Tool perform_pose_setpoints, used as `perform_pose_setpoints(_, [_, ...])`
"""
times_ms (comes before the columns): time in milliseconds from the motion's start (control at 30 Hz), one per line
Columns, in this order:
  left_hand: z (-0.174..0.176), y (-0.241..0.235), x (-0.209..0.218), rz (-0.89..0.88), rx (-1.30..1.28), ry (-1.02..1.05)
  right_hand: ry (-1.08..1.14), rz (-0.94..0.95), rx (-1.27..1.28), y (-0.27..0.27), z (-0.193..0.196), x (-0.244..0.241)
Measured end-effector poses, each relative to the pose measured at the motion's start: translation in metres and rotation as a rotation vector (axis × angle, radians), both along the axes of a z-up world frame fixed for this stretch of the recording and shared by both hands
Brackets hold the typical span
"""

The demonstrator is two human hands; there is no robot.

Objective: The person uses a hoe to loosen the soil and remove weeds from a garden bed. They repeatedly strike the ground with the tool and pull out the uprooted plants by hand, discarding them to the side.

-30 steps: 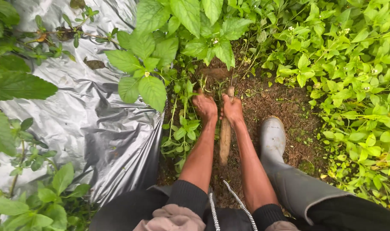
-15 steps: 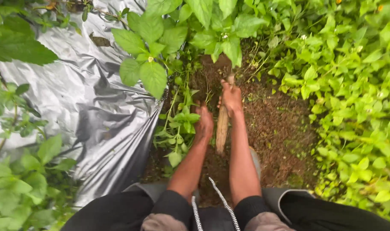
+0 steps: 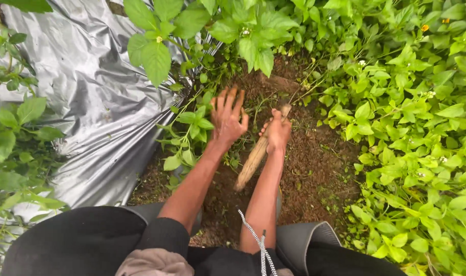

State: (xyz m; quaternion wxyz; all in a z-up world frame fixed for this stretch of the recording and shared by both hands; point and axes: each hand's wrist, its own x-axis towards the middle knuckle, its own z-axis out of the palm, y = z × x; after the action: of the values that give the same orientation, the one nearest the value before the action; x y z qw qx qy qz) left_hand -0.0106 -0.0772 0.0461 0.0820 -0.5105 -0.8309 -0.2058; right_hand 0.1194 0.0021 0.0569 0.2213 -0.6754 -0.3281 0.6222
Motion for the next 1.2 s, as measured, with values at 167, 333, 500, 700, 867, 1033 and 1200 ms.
perform_pose_setpoints(167, [0.049,0.036,-0.025,0.196,-0.322,0.134,0.14,-0.034,-0.004,0.002,0.012,-0.017])
perform_pose_setpoints(333, [0.049,0.058,-0.033,0.01,-0.652,0.238,0.251,-0.099,-0.025,0.013,0.044,-0.044])
perform_pose_setpoints(500, [0.063,0.127,-0.052,-0.705,-0.554,0.465,0.319,-0.134,0.042,0.029,0.037,-0.03])
perform_pose_setpoints(700, [0.084,0.128,-0.096,-0.154,-0.792,0.592,0.387,-0.22,-0.062,0.035,0.035,-0.02])
perform_pose_setpoints(867, [0.053,0.076,-0.097,-0.1,-0.788,0.675,0.388,-0.204,-0.082,0.035,0.033,-0.017])
perform_pose_setpoints(1033, [0.027,0.054,-0.084,0.037,-0.804,0.682,0.383,-0.189,-0.099,0.029,0.036,-0.019])
perform_pose_setpoints(1200, [-0.036,0.048,-0.078,0.028,-0.963,0.581,0.323,-0.069,-0.034,0.021,0.038,-0.02])
